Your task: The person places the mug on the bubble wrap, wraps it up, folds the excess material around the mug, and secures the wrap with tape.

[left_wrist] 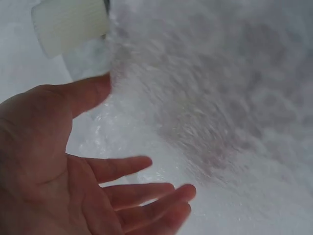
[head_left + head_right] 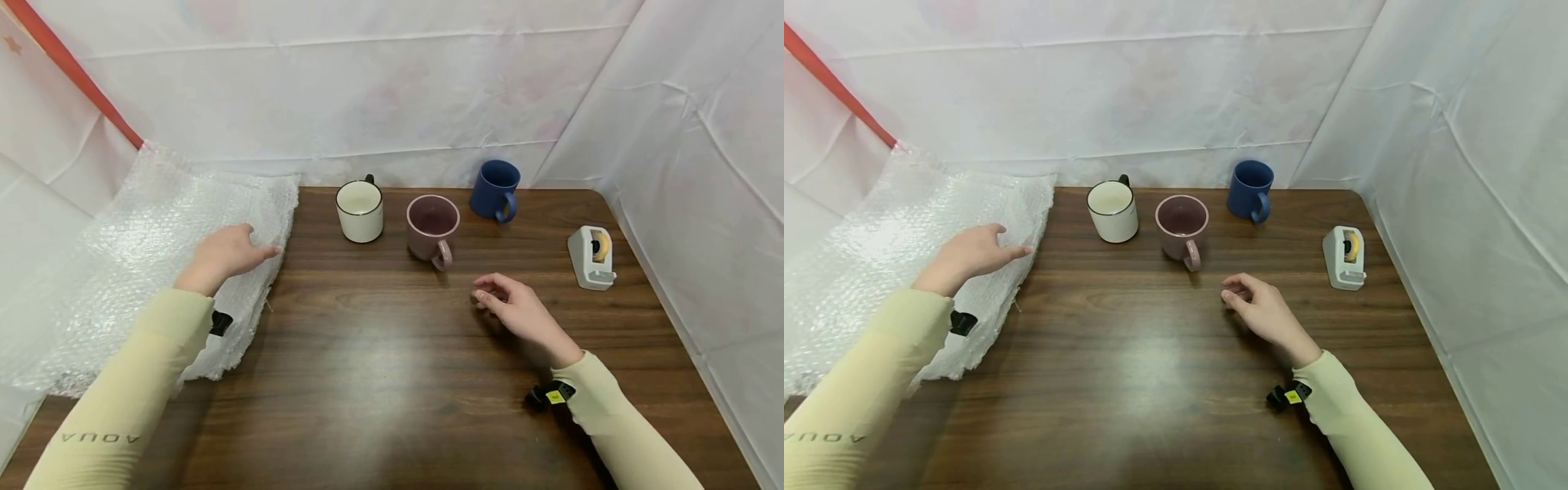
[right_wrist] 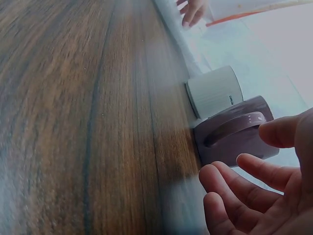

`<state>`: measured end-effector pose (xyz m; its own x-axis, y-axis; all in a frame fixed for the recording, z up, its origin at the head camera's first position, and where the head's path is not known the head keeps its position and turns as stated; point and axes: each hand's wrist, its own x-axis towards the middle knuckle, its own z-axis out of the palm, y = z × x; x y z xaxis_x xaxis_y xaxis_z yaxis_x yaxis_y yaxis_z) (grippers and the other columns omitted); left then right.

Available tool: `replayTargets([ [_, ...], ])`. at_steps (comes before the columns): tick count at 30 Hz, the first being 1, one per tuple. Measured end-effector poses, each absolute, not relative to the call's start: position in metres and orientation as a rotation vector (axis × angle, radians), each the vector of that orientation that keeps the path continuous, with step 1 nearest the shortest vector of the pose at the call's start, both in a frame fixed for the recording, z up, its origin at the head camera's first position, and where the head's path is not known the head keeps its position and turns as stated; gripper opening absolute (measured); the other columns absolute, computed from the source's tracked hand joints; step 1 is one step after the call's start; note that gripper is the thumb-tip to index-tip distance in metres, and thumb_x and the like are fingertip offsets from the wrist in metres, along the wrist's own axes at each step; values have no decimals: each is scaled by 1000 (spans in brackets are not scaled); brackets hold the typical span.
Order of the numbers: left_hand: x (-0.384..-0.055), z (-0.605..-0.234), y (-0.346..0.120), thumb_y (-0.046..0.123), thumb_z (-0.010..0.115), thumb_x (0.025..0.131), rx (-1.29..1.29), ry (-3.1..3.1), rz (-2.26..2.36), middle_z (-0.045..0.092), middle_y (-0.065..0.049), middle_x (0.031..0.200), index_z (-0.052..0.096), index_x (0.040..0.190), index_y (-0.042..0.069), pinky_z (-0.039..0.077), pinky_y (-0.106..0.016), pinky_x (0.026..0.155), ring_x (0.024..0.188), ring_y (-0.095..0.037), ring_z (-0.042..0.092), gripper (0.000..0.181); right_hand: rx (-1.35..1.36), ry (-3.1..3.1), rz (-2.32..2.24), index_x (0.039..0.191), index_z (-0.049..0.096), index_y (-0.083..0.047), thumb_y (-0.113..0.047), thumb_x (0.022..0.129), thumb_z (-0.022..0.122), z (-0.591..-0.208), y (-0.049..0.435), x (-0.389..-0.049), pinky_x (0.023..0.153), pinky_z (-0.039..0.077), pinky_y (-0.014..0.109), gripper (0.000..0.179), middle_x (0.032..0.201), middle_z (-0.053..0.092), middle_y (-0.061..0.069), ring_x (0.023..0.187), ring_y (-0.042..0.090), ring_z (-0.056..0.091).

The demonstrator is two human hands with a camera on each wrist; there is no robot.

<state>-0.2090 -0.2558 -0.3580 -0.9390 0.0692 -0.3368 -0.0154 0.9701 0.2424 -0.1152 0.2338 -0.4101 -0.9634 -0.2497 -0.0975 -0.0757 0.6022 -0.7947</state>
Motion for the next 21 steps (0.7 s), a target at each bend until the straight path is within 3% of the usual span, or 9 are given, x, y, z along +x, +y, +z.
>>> replayTargets([
  [5, -209, -360, -260, 30, 45, 96, 87, 2853, 391, 54, -35, 130, 58, 128, -9, 48, -62, 82, 111, -54, 53, 53, -265, 2626, -1301, 122, 63, -5, -24, 102, 58, -414, 234, -115, 70, 53, 32, 28, 103, 71, 9, 91, 21, 68],
  [8, -208, -363, -261, 22, 44, 92, 114, 2919, 422, 64, -30, 115, 69, 112, -5, 50, -56, 71, 95, -46, 61, 42, -255, 2623, -1305, 122, 63, -5, -24, 102, 58, -416, 234, -115, 70, 53, 32, 28, 103, 71, 8, 90, 21, 68],
  [11, -206, -365, -260, 21, 41, 93, 111, 2969, 445, 65, -27, 96, 66, 93, -5, 48, -51, 63, 80, -40, 60, 36, -242, 2615, -1309, 123, 63, -5, -24, 102, 58, -417, 234, -115, 70, 53, 32, 28, 102, 70, 8, 90, 21, 67],
  [14, -203, -365, -259, 22, 35, 98, 73, 3034, 475, 61, -27, 89, 57, 93, -4, 46, -51, 58, 74, -40, 58, 34, -229, 2598, -1318, 123, 62, -4, -24, 102, 58, -418, 236, -114, 72, 54, 33, 29, 103, 70, 9, 92, 21, 67],
  [17, -197, -363, -257, 25, 31, 103, 35, 3140, 468, 59, -30, 86, 51, 104, -4, 45, -54, 52, 69, -45, 59, 35, -213, 2562, -1349, 125, 62, -3, -23, 103, 57, -417, 237, -113, 75, 56, 34, 30, 107, 70, 11, 95, 23, 67],
  [21, -185, -356, -253, 26, 32, 104, -11, 3354, 440, 55, -27, 67, 49, 106, -2, 38, -55, 40, 54, -49, 54, 33, -195, 2491, -1415, 127, 59, -1, -23, 104, 55, -417, 238, -114, 79, 57, 36, 32, 114, 68, 16, 101, 27, 67],
])
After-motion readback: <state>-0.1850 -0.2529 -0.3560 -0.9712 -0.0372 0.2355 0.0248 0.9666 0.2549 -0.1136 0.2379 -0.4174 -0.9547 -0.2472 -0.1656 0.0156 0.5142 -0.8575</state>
